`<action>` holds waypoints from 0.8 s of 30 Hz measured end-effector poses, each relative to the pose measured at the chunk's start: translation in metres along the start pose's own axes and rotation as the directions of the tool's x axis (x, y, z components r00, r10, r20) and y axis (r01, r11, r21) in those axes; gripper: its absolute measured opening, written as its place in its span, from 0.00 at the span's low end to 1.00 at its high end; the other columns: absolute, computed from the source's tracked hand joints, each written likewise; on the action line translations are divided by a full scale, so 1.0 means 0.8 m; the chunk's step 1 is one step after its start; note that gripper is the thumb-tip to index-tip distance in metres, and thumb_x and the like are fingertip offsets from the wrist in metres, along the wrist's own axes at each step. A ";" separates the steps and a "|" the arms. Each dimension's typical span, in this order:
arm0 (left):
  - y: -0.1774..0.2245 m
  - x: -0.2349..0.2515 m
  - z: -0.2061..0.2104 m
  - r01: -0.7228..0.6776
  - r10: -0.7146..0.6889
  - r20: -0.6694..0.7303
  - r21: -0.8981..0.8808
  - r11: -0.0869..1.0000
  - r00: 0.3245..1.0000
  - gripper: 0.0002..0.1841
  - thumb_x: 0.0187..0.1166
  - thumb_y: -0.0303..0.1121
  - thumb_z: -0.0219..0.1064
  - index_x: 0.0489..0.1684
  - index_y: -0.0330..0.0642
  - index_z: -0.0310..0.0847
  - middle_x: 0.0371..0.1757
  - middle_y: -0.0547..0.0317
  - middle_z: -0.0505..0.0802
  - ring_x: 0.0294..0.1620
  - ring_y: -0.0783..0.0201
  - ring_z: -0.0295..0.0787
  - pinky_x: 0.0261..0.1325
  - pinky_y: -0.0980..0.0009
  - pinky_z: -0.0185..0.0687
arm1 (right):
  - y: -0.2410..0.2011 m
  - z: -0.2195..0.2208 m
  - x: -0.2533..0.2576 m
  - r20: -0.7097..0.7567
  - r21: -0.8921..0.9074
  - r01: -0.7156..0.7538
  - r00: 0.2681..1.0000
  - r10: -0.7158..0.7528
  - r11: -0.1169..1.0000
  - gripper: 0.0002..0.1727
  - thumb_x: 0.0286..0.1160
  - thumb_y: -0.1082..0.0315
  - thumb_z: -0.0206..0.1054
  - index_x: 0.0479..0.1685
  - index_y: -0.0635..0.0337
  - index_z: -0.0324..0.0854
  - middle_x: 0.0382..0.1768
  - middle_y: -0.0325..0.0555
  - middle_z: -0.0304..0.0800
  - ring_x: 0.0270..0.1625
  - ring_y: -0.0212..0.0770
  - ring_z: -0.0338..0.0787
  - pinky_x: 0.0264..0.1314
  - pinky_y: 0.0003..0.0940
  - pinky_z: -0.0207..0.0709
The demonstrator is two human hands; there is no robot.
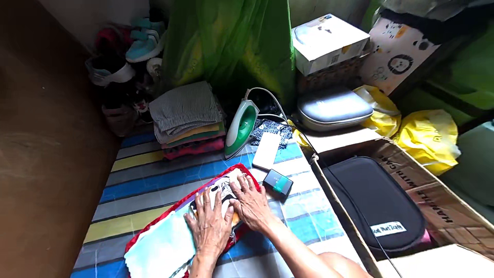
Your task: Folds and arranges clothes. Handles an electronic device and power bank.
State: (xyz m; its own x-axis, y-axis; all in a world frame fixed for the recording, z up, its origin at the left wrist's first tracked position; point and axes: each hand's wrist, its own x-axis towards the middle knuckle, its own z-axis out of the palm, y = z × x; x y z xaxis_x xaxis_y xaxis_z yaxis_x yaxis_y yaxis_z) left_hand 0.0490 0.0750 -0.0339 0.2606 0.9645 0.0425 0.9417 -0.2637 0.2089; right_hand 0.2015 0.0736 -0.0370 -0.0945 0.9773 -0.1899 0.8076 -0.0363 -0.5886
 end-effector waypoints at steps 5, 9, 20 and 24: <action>-0.001 0.015 -0.012 0.045 -0.047 0.172 0.015 0.999 0.984 0.36 0.85 0.59 0.50 0.91 0.51 0.63 0.93 0.41 0.58 0.94 0.31 0.41 0.80 0.20 0.35 | -0.002 -0.003 0.008 0.039 0.022 -0.058 0.998 0.057 0.998 0.33 0.92 0.44 0.42 0.95 0.41 0.55 0.95 0.50 0.47 0.96 0.58 0.42 0.87 0.73 0.38; -0.003 -0.002 -0.040 0.087 -0.081 0.295 -0.007 0.996 0.952 0.37 0.86 0.60 0.51 0.93 0.51 0.59 0.95 0.43 0.53 0.96 0.36 0.36 0.84 0.22 0.28 | -0.002 -0.009 0.000 0.034 -0.034 -0.055 0.998 0.056 0.998 0.33 0.91 0.46 0.46 0.94 0.41 0.56 0.95 0.52 0.46 0.96 0.60 0.44 0.86 0.75 0.40; -0.093 -0.319 -0.188 0.278 -0.365 -0.142 -0.417 0.865 0.920 0.23 0.81 0.41 0.65 0.70 0.38 0.85 0.82 0.35 0.77 0.83 0.39 0.73 0.81 0.41 0.66 | 0.003 0.001 -0.039 -0.239 -0.128 0.223 0.939 -0.248 0.966 0.38 0.89 0.48 0.48 0.86 0.72 0.62 0.87 0.83 0.51 0.89 0.84 0.48 0.78 0.88 0.38; -0.168 -0.458 -0.207 0.460 -0.603 -0.449 -0.393 0.796 0.659 0.12 0.75 0.24 0.65 0.50 0.27 0.91 0.60 0.37 0.92 0.66 0.44 0.89 0.72 0.51 0.81 | 0.022 -0.015 -0.047 -0.019 -0.084 0.237 0.971 -0.239 0.968 0.35 0.90 0.56 0.50 0.87 0.75 0.58 0.85 0.86 0.52 0.87 0.86 0.51 0.78 0.85 0.47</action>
State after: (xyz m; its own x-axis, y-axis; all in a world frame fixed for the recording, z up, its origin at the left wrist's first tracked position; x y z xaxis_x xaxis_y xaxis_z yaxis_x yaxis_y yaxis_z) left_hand -0.2081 -0.2404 0.0844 -0.4913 0.8014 0.3412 0.7862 0.2395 0.5697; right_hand 0.2264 0.0387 -0.0312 -0.2738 0.9614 -0.0283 0.8083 0.2140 -0.5485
